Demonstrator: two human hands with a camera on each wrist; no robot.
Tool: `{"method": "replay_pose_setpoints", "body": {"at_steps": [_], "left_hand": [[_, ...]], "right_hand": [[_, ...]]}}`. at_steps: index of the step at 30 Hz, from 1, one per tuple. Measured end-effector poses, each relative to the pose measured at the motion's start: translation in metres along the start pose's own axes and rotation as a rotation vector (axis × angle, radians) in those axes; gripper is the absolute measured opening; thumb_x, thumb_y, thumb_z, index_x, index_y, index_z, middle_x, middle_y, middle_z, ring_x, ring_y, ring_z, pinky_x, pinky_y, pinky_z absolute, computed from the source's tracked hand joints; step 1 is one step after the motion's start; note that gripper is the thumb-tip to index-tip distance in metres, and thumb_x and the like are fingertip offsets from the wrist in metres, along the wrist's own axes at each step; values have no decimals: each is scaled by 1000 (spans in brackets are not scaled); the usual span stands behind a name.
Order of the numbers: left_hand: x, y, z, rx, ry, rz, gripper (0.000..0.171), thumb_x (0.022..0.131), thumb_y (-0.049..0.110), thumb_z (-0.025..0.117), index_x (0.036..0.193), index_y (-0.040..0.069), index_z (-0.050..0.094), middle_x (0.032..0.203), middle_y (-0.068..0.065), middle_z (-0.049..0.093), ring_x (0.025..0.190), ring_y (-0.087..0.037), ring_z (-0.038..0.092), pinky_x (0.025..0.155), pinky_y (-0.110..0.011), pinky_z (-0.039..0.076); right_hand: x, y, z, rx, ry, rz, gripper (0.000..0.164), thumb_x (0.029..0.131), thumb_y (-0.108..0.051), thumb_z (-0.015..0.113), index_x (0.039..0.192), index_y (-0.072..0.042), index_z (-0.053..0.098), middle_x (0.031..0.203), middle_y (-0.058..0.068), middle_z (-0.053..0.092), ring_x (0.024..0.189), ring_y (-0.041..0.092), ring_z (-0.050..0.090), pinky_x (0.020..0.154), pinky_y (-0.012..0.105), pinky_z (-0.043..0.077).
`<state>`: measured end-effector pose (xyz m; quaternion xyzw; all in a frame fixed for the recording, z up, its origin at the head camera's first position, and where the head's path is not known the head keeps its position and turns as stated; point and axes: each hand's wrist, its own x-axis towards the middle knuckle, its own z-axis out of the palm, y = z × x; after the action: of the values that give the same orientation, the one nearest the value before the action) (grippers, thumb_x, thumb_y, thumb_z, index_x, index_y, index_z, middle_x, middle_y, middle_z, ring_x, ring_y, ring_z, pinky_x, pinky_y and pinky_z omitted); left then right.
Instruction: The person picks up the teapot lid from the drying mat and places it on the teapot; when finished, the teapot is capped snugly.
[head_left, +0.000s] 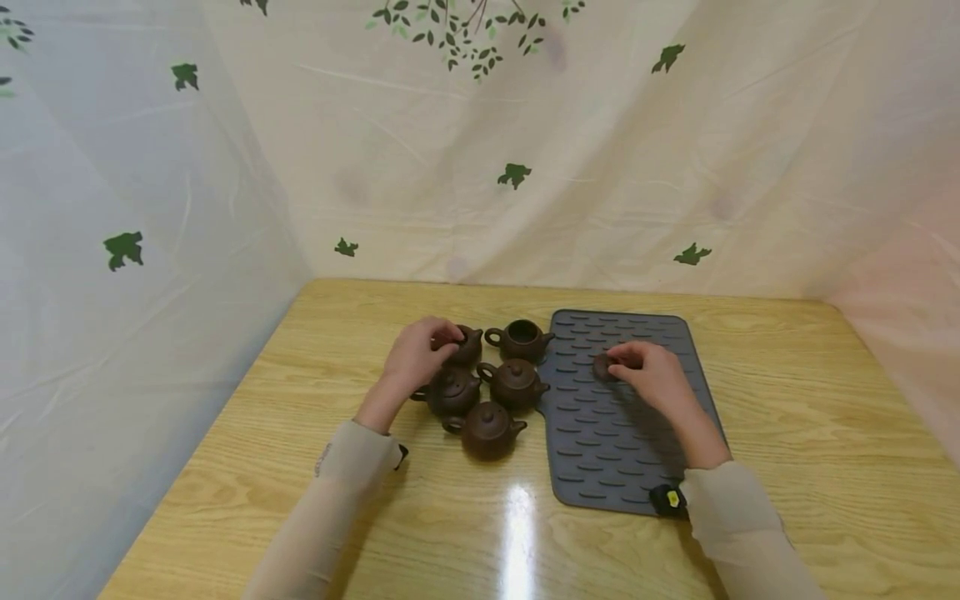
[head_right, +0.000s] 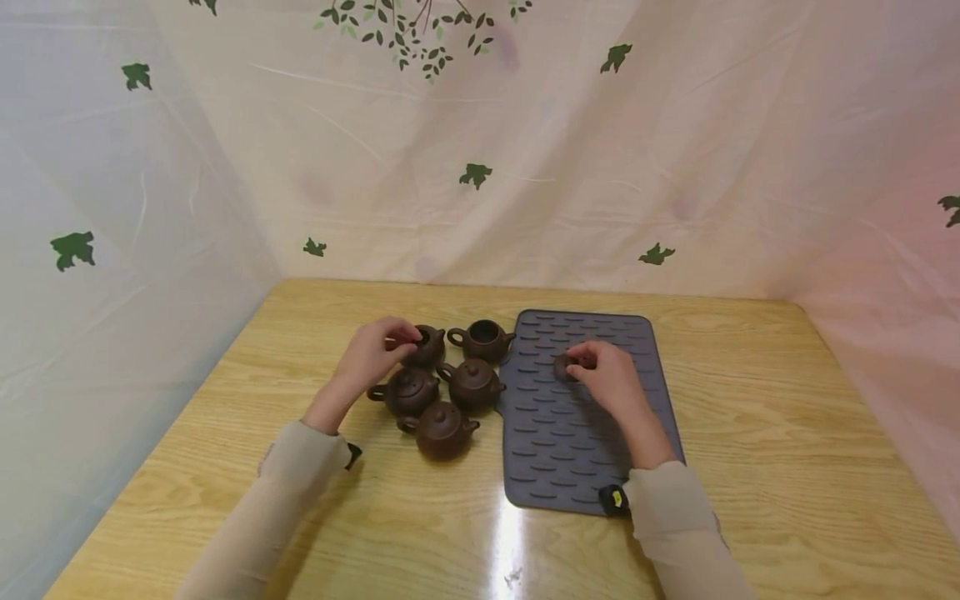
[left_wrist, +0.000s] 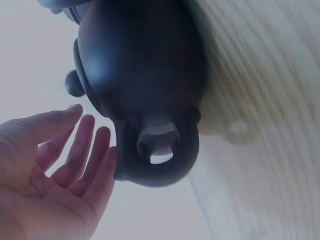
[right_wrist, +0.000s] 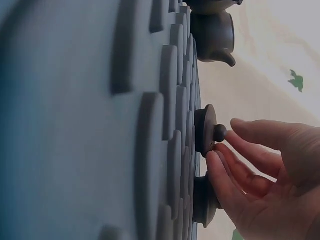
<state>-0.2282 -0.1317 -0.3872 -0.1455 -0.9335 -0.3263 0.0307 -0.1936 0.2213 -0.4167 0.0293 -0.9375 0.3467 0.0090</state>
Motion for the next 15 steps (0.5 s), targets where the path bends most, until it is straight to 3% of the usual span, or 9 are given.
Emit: {"method": "replay_pose_setpoints", "body": {"at_steps": [6, 10, 15], "left_hand": [[0, -5, -2, 12, 42, -21, 16, 94, 12, 69, 109, 11, 72, 120, -11, 66, 114, -30, 63, 98, -46, 52], [0, -9, -4, 14, 33, -62, 22, 95, 15, 68, 116, 11, 69, 132, -12, 60, 123, -32, 57, 100, -49, 51], [1, -15, -3, 21, 7, -95, 28, 94, 14, 70, 121, 10, 66, 132, -14, 59, 124, -35, 58, 100, -49, 51]], "right_hand": [[3, -3, 0, -58, -11, 26, 26, 95, -12, 67, 117, 0, 69, 115, 24, 68, 104, 38, 65, 82, 49, 54], [5, -5, -1, -105, -18, 38, 23, 94, -10, 68, 115, 0, 69, 113, 24, 67, 101, 37, 65, 81, 49, 54], [6, -7, -1, -134, -18, 40, 20, 93, -9, 68, 112, 0, 69, 110, 23, 67, 98, 36, 66, 81, 49, 53]]}}
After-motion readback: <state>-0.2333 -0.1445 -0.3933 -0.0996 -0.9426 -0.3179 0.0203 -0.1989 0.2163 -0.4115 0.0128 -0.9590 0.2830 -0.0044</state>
